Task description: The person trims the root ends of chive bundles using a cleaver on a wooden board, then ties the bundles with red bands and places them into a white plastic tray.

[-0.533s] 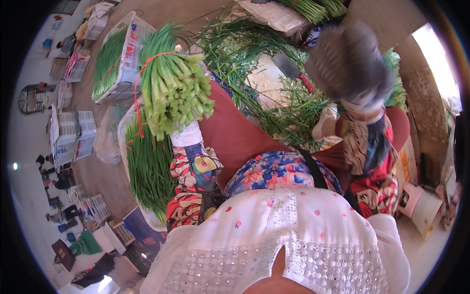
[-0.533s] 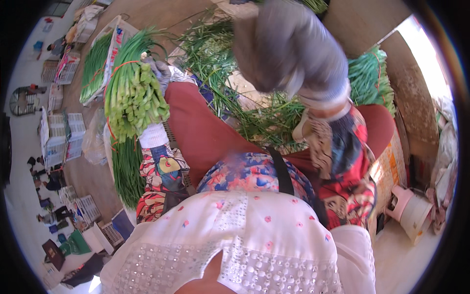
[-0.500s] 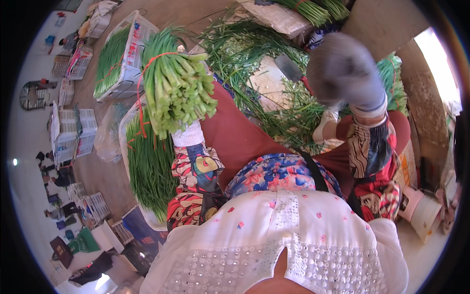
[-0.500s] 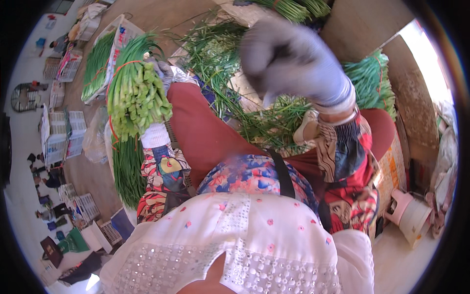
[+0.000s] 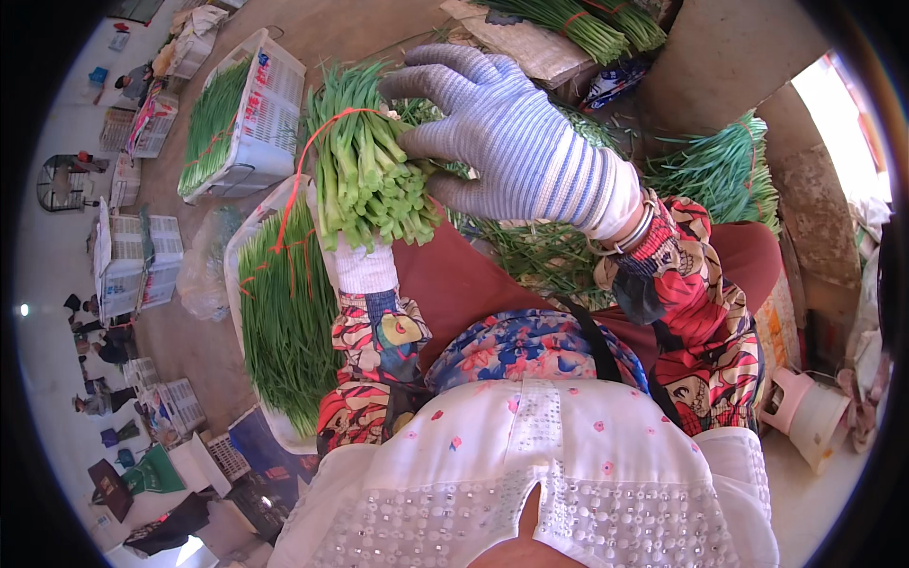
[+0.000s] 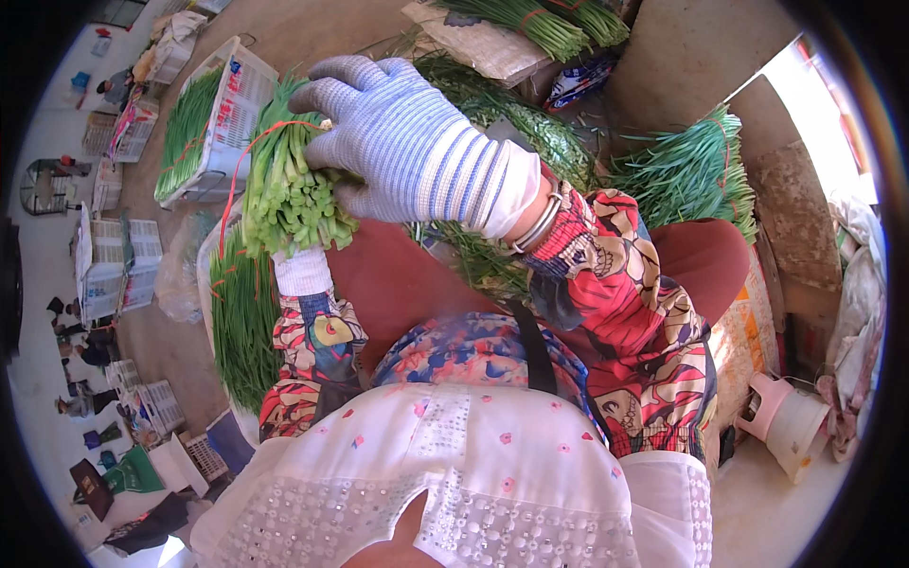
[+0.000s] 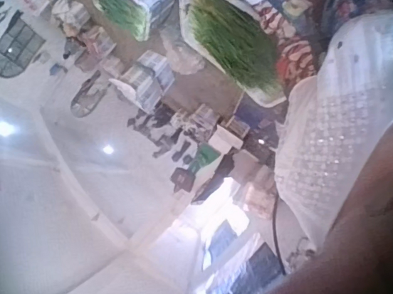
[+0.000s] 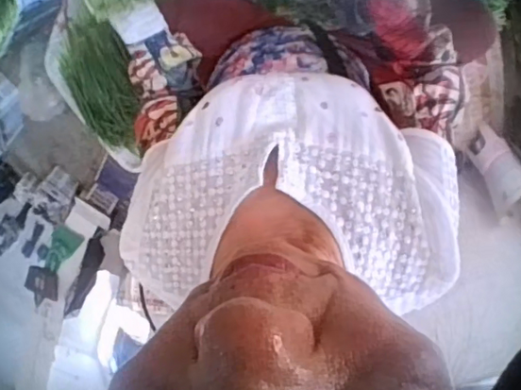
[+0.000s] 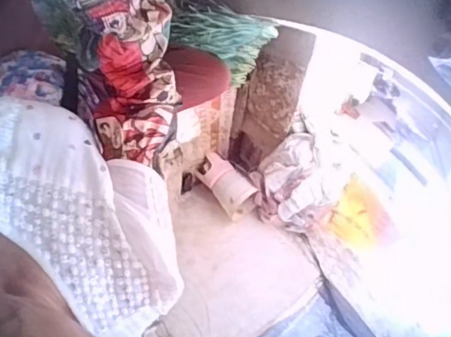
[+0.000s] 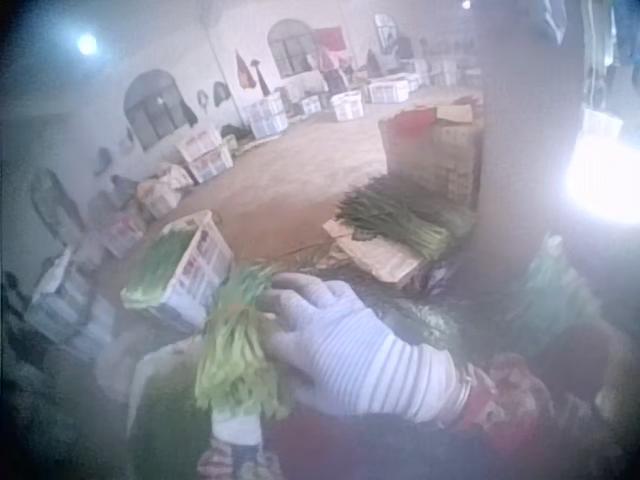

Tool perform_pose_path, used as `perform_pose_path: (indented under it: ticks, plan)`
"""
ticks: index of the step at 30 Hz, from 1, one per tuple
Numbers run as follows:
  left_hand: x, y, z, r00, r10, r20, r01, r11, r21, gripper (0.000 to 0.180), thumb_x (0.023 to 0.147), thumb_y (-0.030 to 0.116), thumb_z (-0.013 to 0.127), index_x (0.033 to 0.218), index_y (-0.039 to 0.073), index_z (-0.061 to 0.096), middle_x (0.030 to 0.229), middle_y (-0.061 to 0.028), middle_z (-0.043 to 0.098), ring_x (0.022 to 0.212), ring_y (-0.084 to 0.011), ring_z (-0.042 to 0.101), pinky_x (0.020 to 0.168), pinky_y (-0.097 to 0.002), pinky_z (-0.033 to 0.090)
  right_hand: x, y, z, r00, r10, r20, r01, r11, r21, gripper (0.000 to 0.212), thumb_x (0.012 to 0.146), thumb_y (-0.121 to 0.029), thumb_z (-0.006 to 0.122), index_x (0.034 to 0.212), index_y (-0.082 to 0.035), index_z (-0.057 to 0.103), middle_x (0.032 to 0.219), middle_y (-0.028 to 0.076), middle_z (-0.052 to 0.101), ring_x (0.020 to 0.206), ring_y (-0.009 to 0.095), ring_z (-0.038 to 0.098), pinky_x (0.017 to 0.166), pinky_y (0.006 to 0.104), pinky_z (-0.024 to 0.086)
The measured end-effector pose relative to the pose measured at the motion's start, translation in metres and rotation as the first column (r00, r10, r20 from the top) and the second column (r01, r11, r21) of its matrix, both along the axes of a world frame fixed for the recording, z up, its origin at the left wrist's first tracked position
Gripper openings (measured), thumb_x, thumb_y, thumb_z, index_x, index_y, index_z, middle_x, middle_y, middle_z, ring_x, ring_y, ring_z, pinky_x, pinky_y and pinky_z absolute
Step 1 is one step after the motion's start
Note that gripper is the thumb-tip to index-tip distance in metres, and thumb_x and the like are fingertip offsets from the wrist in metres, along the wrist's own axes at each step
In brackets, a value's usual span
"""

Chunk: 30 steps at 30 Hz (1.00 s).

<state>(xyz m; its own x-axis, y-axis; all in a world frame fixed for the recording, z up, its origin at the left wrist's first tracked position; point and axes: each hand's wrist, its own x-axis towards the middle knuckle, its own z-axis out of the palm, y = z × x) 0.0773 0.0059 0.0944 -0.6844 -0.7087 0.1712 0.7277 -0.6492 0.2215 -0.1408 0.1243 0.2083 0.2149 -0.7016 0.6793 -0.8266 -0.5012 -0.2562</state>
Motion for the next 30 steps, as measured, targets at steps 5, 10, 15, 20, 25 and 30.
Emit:
perform_pose_path:
  ticks: [5,10,15,20,25,30]
  plan:
    - [-0.007,0.005,0.001,0.996,-0.051,-0.069,0.055,0.997,0.050,0.065,0.099,0.053,0.034,0.149,0.012,0.028,0.153,-0.0134,0.030,0.138,-0.0332,0.032,0.114,-0.0533,0.027,-0.002,0.000,-0.009,0.999,0.010,-0.049,-0.014,0.998,-0.064,0.030,0.061,-0.019,0.074,0.090,-0.013,0.070,0.125,0.008,0.055,0.122,0.033,0.047,0.094,0.0490,0.043]
    - [-0.010,0.004,0.010,0.984,-0.109,-0.138,0.125,0.985,0.116,0.066,0.099,0.055,0.033,0.149,0.011,0.029,0.153,-0.0144,0.030,0.138,-0.0346,0.033,0.113,-0.0548,0.027,-0.002,0.001,-0.017,0.991,-0.113,-0.070,0.106,0.990,-0.091,0.025,0.065,-0.027,0.073,0.087,-0.015,0.072,0.120,0.004,0.060,0.122,0.029,0.049,0.098,0.0487,0.039]
    - [-0.006,0.000,-0.008,0.918,-0.108,-0.381,0.245,0.911,0.332,0.068,0.098,0.056,0.033,0.149,0.011,0.028,0.153,-0.0146,0.029,0.140,-0.0342,0.030,0.114,-0.0556,0.024,0.000,0.002,-0.035,0.954,0.025,0.298,0.034,0.981,-0.190,0.018,0.070,-0.013,0.071,0.088,-0.008,0.067,0.110,0.009,0.065,0.110,0.032,0.056,0.093,0.0431,0.042]
    - [0.018,-0.027,-0.018,0.992,0.099,0.072,-0.098,0.995,-0.013,0.067,0.099,0.055,0.032,0.150,0.012,0.026,0.154,-0.0137,0.029,0.140,-0.0330,0.029,0.115,-0.0537,0.024,-0.013,0.058,-0.017,0.327,0.092,0.941,-0.132,0.990,-0.051,0.019,0.085,-0.011,0.060,0.098,0.003,0.064,0.121,0.019,0.061,0.106,0.026,0.060,0.092,0.0394,0.049]
    - [0.008,-0.034,0.012,0.914,0.281,0.291,-0.279,0.959,-0.051,0.067,0.099,0.055,0.032,0.150,0.011,0.026,0.154,-0.0133,0.029,0.140,-0.0326,0.030,0.115,-0.0530,0.024,-0.139,0.116,-0.010,-0.345,0.510,0.788,0.325,0.853,-0.409,0.051,0.087,-0.008,0.042,0.132,0.016,0.042,0.143,0.030,0.039,0.139,0.041,0.029,0.118,0.0581,0.008]
    - [0.005,-0.033,0.028,0.862,0.343,0.373,-0.343,0.937,-0.070,0.067,0.099,0.055,0.031,0.150,0.011,0.027,0.153,-0.0130,0.030,0.140,-0.0322,0.030,0.115,-0.0524,0.025,-0.239,0.154,-0.093,0.107,0.239,0.965,0.049,0.968,-0.246,0.036,0.087,-0.015,0.051,0.117,0.004,0.058,0.105,0.015,0.065,0.098,0.024,0.061,0.101,0.0428,0.040]
